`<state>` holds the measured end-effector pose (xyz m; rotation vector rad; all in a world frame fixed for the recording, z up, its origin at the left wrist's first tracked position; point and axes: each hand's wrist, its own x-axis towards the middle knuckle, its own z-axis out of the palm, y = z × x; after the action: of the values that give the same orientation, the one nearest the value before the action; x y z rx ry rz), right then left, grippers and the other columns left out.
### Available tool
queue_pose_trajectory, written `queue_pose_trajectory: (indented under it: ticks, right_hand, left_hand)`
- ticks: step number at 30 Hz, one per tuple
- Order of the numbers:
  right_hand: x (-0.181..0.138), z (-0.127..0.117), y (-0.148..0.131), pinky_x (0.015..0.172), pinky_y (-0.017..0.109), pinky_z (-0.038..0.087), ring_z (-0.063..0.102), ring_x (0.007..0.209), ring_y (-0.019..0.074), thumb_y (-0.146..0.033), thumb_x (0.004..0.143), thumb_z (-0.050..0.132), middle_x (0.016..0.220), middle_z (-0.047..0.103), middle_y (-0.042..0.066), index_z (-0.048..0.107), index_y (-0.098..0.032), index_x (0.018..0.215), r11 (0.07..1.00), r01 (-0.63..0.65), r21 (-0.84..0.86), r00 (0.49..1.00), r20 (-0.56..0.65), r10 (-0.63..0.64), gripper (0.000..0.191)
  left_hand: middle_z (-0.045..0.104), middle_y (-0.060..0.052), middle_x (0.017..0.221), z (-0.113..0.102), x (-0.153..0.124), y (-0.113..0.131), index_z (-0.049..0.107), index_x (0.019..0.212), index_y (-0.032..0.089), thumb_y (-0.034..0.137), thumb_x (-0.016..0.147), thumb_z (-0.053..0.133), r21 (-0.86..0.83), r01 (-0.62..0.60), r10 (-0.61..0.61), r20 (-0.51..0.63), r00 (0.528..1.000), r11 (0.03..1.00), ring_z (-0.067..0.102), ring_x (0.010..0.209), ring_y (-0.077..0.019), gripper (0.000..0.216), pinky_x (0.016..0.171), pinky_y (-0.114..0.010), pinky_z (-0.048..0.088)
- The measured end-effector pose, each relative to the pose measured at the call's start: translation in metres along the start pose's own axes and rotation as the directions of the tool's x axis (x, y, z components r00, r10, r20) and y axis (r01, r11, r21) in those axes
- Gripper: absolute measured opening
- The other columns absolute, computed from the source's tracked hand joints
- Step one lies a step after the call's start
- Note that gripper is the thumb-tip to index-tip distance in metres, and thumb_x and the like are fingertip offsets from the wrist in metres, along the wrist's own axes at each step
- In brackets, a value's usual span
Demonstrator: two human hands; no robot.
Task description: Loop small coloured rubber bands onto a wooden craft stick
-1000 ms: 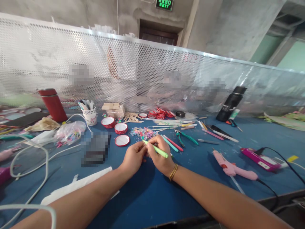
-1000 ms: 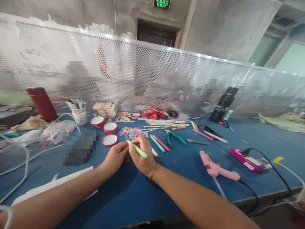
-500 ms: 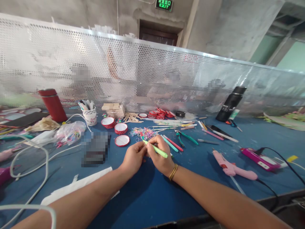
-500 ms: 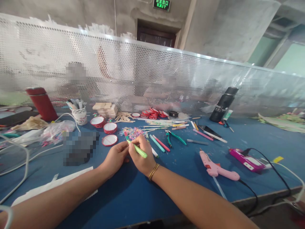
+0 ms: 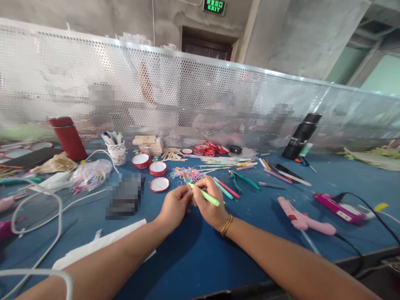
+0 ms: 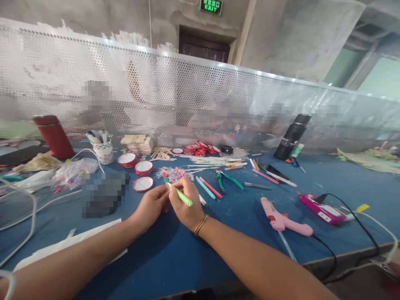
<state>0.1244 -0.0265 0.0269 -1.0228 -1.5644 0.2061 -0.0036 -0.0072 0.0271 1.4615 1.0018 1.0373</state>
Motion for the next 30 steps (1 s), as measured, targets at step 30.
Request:
queue_pose_trajectory:
  ticks: [30]
  right_hand:
    - [-0.0008, 0.0, 0.0028, 0.069, 0.03, 0.044, 0.056, 0.072, 0.0167, -0.023, 0.088, 0.052, 0.075, 0.059, 0.001, 0.052, -0.021, 0.08, 0.992, 0.055, -0.114, 0.998, -0.017, -0.058, 0.007]
  left_hand:
    - [0.054, 0.0, 0.063, -0.0001, 0.0019, -0.0029, 0.059, 0.073, 0.016, 0.048, 0.077, 0.058, 0.032, -0.028, 0.028, 0.001, 1.0, 0.999, 0.048, 0.054, -0.0095, 0.032, 0.044, -0.017, 0.039]
